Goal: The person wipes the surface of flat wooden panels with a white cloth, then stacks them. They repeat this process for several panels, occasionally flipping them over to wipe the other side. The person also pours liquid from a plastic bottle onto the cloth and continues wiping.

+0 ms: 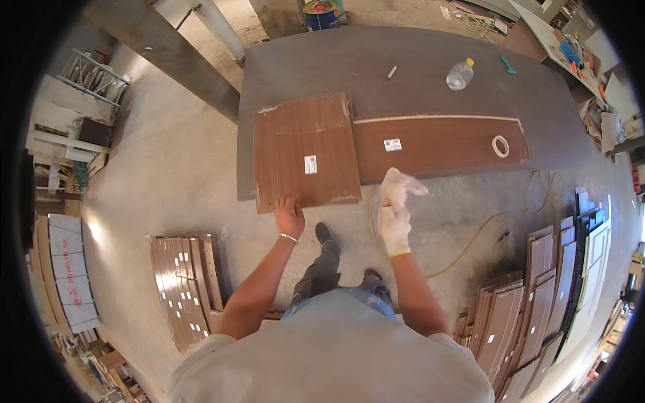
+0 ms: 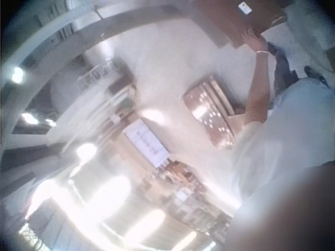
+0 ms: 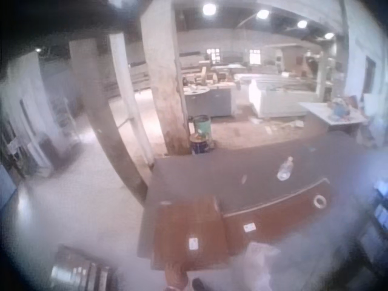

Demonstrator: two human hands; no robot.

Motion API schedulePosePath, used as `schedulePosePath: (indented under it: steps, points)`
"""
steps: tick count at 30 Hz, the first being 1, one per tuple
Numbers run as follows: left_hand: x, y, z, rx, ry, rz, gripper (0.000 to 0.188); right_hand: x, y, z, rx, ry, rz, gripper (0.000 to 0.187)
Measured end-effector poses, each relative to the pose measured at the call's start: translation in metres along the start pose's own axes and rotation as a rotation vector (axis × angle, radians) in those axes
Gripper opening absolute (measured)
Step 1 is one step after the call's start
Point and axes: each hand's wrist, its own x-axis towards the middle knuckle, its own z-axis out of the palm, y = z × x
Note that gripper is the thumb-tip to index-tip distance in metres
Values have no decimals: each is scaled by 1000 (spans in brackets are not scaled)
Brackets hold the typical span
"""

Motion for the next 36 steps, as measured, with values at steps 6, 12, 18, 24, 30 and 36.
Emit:
schedulePosePath:
  steps: [6, 12, 18, 24, 30, 36]
  points:
    - [145, -37, 20, 193, -74, 47, 54, 57, -28, 156, -861, -13, -622, 82]
    - [166, -48, 39, 304, -338, 6, 69, 95, -52, 174, -861, -43, -585, 76]
    - [167, -46, 37, 325, -366, 22, 72, 260, -124, 221, -947, 175, -546, 74]
    - [167, -44, 36, 294, -414, -23, 74, 294, -168, 297, -1062, -43, -543, 75]
    - [167, -44, 34, 254, -386, -48, 71, 254, -186, 408, -809, -417, -1115, 75]
    - [170, -35, 27, 259, -352, -98, 71, 284, -216, 404, -828, -1109, -1786, 65]
